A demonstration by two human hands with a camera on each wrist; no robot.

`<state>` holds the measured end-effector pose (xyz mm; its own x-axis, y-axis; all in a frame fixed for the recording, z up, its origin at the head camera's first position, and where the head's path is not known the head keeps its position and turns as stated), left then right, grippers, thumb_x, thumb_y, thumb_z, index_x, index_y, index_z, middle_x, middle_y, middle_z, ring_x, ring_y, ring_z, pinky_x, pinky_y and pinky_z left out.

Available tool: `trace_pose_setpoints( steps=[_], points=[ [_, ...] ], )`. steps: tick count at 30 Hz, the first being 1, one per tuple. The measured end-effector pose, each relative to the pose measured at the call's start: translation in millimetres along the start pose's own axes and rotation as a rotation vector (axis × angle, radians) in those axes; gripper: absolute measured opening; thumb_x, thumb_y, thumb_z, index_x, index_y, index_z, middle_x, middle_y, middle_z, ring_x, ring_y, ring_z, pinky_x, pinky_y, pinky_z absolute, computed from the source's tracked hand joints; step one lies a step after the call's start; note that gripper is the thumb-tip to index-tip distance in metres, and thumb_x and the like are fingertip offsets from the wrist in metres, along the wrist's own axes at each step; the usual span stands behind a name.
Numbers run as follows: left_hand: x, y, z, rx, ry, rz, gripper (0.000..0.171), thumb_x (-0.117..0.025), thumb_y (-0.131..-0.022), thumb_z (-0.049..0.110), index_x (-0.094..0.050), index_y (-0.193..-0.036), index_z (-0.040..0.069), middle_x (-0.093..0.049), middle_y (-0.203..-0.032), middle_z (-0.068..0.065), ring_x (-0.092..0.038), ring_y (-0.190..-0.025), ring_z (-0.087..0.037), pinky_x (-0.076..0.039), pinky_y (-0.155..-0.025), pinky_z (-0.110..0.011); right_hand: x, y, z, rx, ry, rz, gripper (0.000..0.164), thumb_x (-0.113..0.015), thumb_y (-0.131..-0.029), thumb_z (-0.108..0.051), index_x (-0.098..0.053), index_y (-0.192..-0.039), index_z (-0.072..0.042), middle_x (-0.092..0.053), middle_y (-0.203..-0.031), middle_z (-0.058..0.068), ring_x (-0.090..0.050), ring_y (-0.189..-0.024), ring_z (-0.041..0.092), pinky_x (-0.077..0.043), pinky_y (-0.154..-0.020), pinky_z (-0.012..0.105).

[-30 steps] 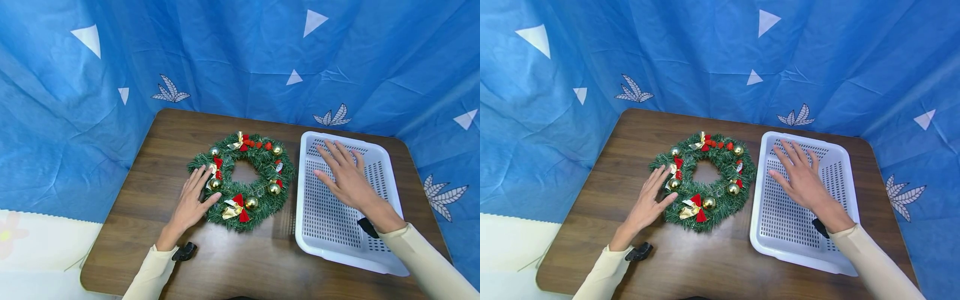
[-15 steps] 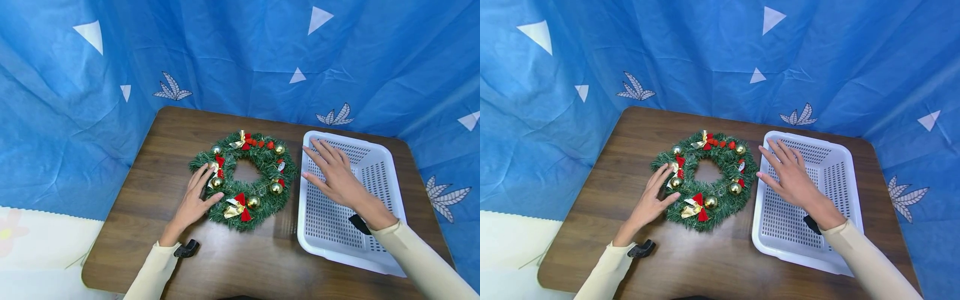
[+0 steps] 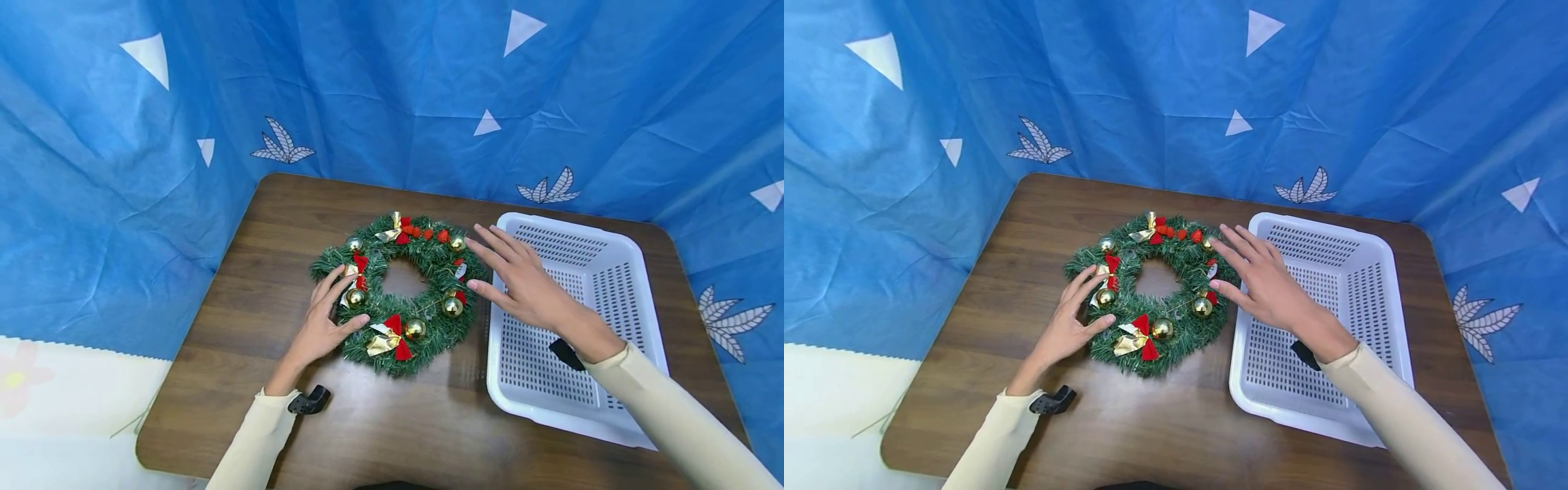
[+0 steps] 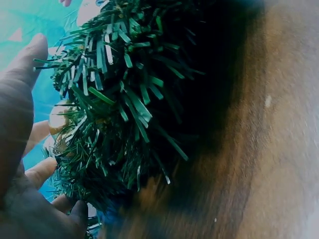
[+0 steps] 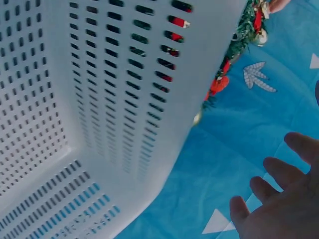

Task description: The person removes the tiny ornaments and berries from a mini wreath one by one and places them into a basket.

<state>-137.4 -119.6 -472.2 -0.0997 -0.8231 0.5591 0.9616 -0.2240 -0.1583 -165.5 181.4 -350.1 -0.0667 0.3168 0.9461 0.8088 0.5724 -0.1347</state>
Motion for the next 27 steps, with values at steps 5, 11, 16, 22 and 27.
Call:
trace_pose_setpoints(
  steps=[5,11,16,22,27],
  points=[
    [-0.5,-0.2,-0.5,0.002,0.037,-0.001,0.076,-0.077,-0.075,0.04,-0.042,-0.141,0.027,-0.021,-0.156,0.002,-0.007,-0.144,-0.035,-0.014,-0.103,-0.072,-4,-9,-10,0.037,-0.019,-0.03,0.065,-0.057,-0.092,-0.042,-0.029,-0.148,-0.025,-0.016,-0.158,-0.001,-0.015,-0.145,0.03,-0.019,-0.108,0.063],
    [-3.5,-2.5,-1.5,-0.003,0.045,-0.01,0.072,-0.077,-0.075,0.04,-0.047,-0.138,0.028,-0.02,-0.156,0.003,-0.006,-0.144,-0.035,-0.013,-0.103,-0.072,-9,-15,-18,0.031,-0.141,-0.093,0.058,-0.054,-0.092,-0.044,-0.035,-0.145,-0.029,-0.028,-0.154,0.003,-0.024,-0.142,0.028,-0.027,-0.109,0.056],
    [-4.7,-2.7,-4.7,-0.002,0.049,-0.004,0.07,-0.078,-0.075,0.038,-0.048,-0.137,0.028,-0.02,-0.156,0.004,-0.006,-0.144,-0.035,-0.01,-0.105,-0.071,-17,-22,-24,0.054,-0.201,-0.15,0.054,-0.051,-0.094,-0.045,-0.037,-0.143,-0.031,-0.035,-0.149,0.004,-0.03,-0.138,0.024,-0.031,-0.108,0.052],
    [-4.6,-1.6,-7.6,0.011,0.057,0.001,0.073,-0.08,-0.073,0.036,-0.047,-0.138,0.026,-0.02,-0.156,0.006,-0.006,-0.145,-0.032,-0.01,-0.106,-0.07,-28,-34,-30,0.102,-0.222,-0.204,0.053,-0.05,-0.094,-0.047,-0.04,-0.142,-0.028,-0.04,-0.146,0.001,-0.033,-0.137,0.021,-0.031,-0.109,0.05],
    [-2.6,-2.0,-7.9,0.024,0.064,0.008,0.075,-0.081,-0.071,0.037,-0.048,-0.137,0.025,-0.022,-0.155,0.007,-0.006,-0.145,-0.032,-0.01,-0.106,-0.069,-33,-46,-39,0.177,-0.236,-0.246,0.05,-0.053,-0.093,-0.043,-0.043,-0.14,-0.028,-0.044,-0.143,0.001,-0.038,-0.134,0.02,-0.034,-0.107,0.048]
  ],
)
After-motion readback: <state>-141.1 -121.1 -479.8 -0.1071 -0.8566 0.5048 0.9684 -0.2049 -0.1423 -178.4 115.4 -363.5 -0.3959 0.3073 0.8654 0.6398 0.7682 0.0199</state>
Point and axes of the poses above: each hand's wrist, its own y-axis away from the middle knuckle, its own x-axis out of the back of the hand, z = x × y, the point moved 7 cm from there along -y, towards the middle knuckle
